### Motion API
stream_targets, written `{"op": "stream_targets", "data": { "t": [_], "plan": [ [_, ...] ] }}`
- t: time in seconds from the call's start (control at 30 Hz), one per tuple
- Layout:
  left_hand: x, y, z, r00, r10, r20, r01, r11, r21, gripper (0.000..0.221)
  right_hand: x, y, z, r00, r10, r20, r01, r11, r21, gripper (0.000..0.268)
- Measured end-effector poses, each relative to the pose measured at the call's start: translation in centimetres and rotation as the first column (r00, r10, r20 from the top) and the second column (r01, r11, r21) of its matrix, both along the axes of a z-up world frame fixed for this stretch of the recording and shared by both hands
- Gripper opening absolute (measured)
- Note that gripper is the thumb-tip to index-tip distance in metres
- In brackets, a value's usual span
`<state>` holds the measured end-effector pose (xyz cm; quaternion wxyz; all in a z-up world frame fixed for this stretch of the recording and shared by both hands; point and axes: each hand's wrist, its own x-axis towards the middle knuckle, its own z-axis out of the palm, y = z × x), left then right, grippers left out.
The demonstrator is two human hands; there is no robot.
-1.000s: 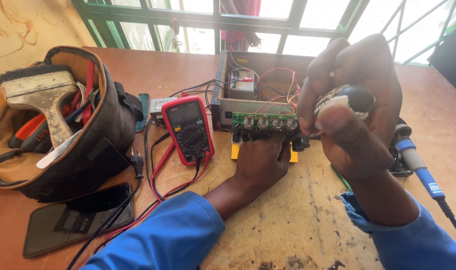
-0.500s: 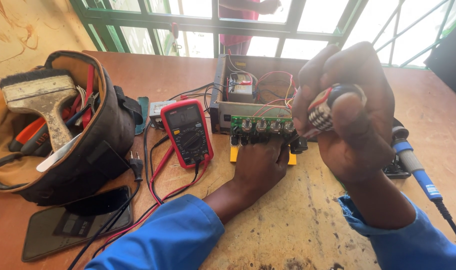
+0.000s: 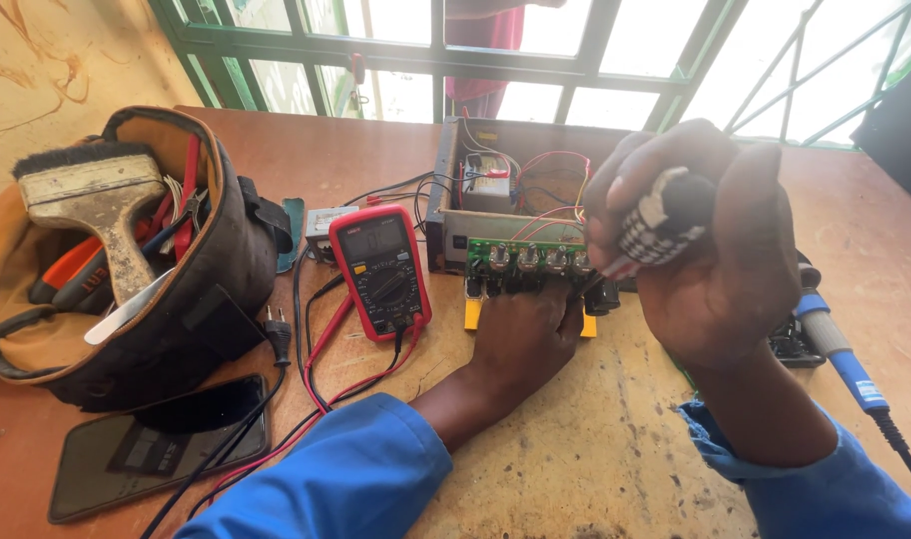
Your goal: The person unscrews and removes a component from a circuit board inside an open amplifier case using a screwdriver and then lifts the circuit board.
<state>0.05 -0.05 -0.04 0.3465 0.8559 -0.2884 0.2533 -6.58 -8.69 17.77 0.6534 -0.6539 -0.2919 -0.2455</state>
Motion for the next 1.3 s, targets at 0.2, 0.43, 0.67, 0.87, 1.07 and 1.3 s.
{"op": "stream_targets", "data": {
  "t": [0.2, 0.43, 0.67, 0.87, 1.07, 1.3],
  "plan": [
    [0.0, 0.0, 0.0, 1.000, 0.007, 0.009, -0.008, 1.000, 0.029, 0.013, 0.3, -0.1, -0.5, 0.990, 0.079, 0.114, -0.081, 0.997, 0.012, 0.034],
    [0.2, 0.1, -0.2, 1.000, -0.018, -0.023, 0.018, 0.999, 0.034, 0.011, 0.0, -0.4, 0.1, 0.997, 0.069, 0.021, -0.069, 0.998, -0.011, 0.026],
    [0.2, 0.0, -0.3, 1.000, -0.011, -0.030, 0.011, 1.000, 0.018, 0.010, -0.1, -0.1, 0.3, 0.989, 0.112, -0.097, -0.107, 0.993, 0.054, 0.057],
    [0.0, 0.1, 0.2, 1.000, -0.007, -0.026, 0.008, 0.999, 0.034, 0.018, 0.6, -0.5, -0.4, 0.990, 0.089, 0.108, -0.085, 0.996, -0.035, 0.036],
    [-0.2, 0.4, 0.6, 0.996, -0.025, -0.088, 0.028, 0.999, 0.032, 0.014, 0.5, -0.7, 0.1, 0.985, 0.139, 0.103, -0.136, 0.990, -0.039, 0.045],
    [-0.2, 0.3, 0.5, 0.992, -0.006, -0.122, 0.013, 0.998, 0.056, 0.016, 0.0, -0.8, 0.5, 0.997, 0.070, 0.046, -0.066, 0.995, -0.075, 0.057]
  ]
}}
